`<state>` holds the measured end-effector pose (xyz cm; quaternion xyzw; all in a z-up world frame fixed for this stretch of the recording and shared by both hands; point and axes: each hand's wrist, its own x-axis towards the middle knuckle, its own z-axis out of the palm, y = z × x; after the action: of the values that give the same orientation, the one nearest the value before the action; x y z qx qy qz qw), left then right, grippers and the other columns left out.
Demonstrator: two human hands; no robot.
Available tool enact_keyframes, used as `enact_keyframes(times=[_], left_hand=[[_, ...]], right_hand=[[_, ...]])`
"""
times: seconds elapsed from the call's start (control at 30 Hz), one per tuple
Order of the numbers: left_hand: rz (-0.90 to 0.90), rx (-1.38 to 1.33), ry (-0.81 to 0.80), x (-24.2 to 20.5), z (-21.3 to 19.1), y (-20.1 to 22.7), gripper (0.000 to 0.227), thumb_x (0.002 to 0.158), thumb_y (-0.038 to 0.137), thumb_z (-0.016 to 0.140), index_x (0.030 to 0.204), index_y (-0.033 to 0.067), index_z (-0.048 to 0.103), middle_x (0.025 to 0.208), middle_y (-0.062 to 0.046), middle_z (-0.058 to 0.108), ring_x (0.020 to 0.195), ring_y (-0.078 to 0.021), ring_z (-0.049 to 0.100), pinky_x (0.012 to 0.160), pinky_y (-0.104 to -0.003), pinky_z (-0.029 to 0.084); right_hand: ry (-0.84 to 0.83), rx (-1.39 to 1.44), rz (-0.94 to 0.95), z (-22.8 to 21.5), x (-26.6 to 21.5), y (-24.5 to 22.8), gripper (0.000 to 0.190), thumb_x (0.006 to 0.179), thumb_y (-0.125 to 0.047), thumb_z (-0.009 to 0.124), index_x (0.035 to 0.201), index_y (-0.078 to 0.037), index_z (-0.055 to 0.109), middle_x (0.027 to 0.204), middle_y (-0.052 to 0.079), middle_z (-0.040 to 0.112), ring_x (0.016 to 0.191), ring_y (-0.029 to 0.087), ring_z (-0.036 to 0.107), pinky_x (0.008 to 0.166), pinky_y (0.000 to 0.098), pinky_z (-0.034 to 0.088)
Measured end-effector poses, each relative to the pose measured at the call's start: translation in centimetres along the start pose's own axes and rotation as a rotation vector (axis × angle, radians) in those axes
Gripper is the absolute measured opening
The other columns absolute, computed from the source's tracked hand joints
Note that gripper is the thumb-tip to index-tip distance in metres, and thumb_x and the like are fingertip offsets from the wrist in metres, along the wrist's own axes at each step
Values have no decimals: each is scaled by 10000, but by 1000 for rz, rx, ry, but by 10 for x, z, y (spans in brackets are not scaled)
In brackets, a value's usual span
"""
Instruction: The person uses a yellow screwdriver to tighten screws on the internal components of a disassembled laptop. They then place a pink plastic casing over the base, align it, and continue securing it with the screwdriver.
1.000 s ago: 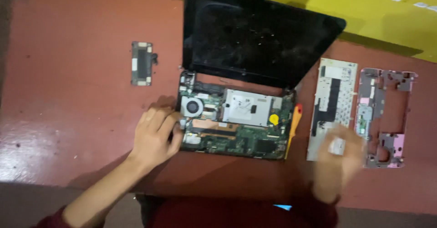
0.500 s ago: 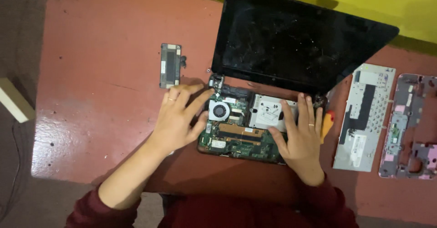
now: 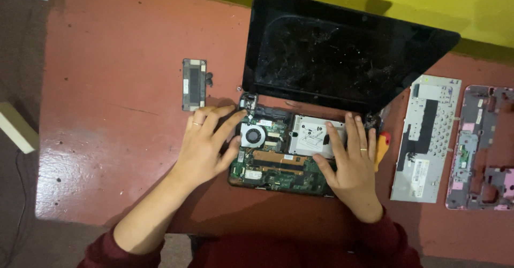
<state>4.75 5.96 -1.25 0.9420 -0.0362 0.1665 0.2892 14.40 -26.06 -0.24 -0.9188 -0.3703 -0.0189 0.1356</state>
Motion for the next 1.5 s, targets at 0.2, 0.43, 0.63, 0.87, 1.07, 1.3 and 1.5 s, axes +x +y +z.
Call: enact_keyframes(times=[0.2,0.43,0.63,0.87,1.07,1.3,1.5], left_hand=[[-21,0,6,-2,4,-2,464,901,262,669,1355,165,679,1262,-78,623,1149,-325,526,882,-403,409],[-124,115,-67,-17,9,36,615,1032,271,634,1557,30,422,1620,-230,305,1370,-338,461,1108,-526,433],[-146,353,-314,-33,7,65,820,967,498,524,1553,-50,354,1637,-237,330,1521,-372,322,1249,-548,231],[-117,286,-280,-32,5,64,775,969,440,549,1497,-111,410,1593,-303,372,1496,-401,366,1225,-591,255],[-88,236,-311,-40,-3,62,733,1004,403,577,1533,-68,389,1634,-288,298,1532,-425,296,1245,-602,234],[-56,242,-308,-60,-21,54,566,1043,195,548,1565,26,409,1649,-148,378,1541,-282,351,1265,-542,252],[-8,260,-119,-60,-15,53,523,980,251,616,1480,104,576,1567,-116,530,1464,-251,476,1214,-513,322]], right_hand=[[-30,7,11,-2,0,0,678,998,-476,586,1568,-132,460,1653,253,318,1557,428,236,1259,588,54],[-163,-30,36,-22,-29,-12,749,990,-531,496,1602,-122,357,1694,233,235,1566,447,239,1232,651,228],[-209,-63,85,-5,-94,-6,908,904,-652,505,1590,-85,325,1688,235,216,1575,438,192,1251,647,150],[-115,-88,45,3,-103,-6,798,951,-586,547,1529,-46,445,1643,252,337,1524,445,337,1240,628,284],[120,183,12,-11,-107,-8,429,950,-226,709,1279,39,634,1441,223,548,1387,432,516,1195,612,412],[355,232,37,-16,-100,-15,101,982,26,652,991,59,746,1145,183,713,1154,382,685,1064,484,552],[449,231,22,-12,-95,-14,55,904,23,747,934,46,786,1103,167,764,1073,400,731,956,482,602]])
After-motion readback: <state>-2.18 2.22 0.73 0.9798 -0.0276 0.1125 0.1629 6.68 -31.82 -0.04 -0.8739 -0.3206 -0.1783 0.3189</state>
